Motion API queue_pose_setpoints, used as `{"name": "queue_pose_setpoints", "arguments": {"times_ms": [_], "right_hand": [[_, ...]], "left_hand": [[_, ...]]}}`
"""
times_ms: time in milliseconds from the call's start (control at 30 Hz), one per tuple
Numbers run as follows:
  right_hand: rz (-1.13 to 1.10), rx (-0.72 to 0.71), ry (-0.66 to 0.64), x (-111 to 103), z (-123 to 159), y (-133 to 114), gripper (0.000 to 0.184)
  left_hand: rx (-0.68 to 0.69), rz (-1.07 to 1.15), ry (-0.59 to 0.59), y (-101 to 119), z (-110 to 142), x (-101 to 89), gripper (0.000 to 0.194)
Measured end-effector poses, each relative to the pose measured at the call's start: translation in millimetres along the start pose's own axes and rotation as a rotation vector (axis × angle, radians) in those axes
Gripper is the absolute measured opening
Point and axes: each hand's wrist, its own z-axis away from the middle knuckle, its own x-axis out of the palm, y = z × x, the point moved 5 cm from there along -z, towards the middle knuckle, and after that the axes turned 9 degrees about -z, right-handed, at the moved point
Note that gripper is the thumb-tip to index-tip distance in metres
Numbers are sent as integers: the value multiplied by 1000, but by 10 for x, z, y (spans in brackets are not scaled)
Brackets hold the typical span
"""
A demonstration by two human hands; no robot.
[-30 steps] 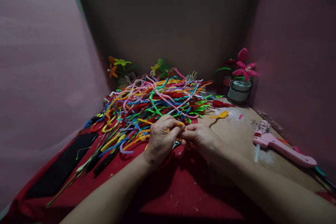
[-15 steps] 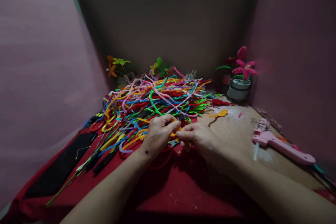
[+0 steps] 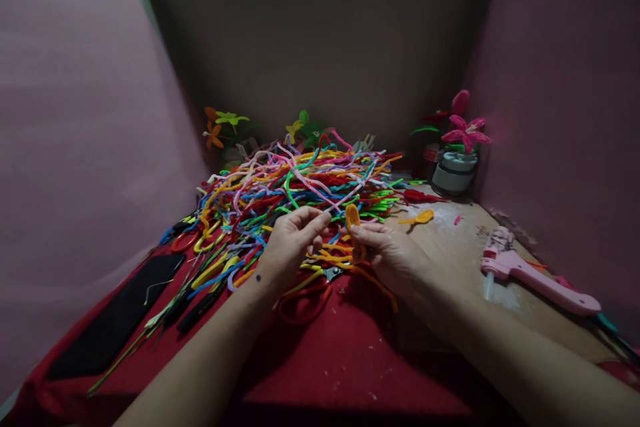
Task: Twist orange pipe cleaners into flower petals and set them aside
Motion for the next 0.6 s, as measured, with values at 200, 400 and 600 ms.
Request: {"name": "queue_pose_setpoints", "arguments": {"times_ms": [200,400,600], "right_hand": [[-124,1,60,-47,-37,7,16],[-169,1,130,-91,-37,-38,21],[-126,-40,159,-155,-69,-48,26]], "left_hand": [[7,-37,-78,21,81,199,19],[87,-97,-85,78,76,208,17],[201,-355,-93,-2,107,252,18]]}}
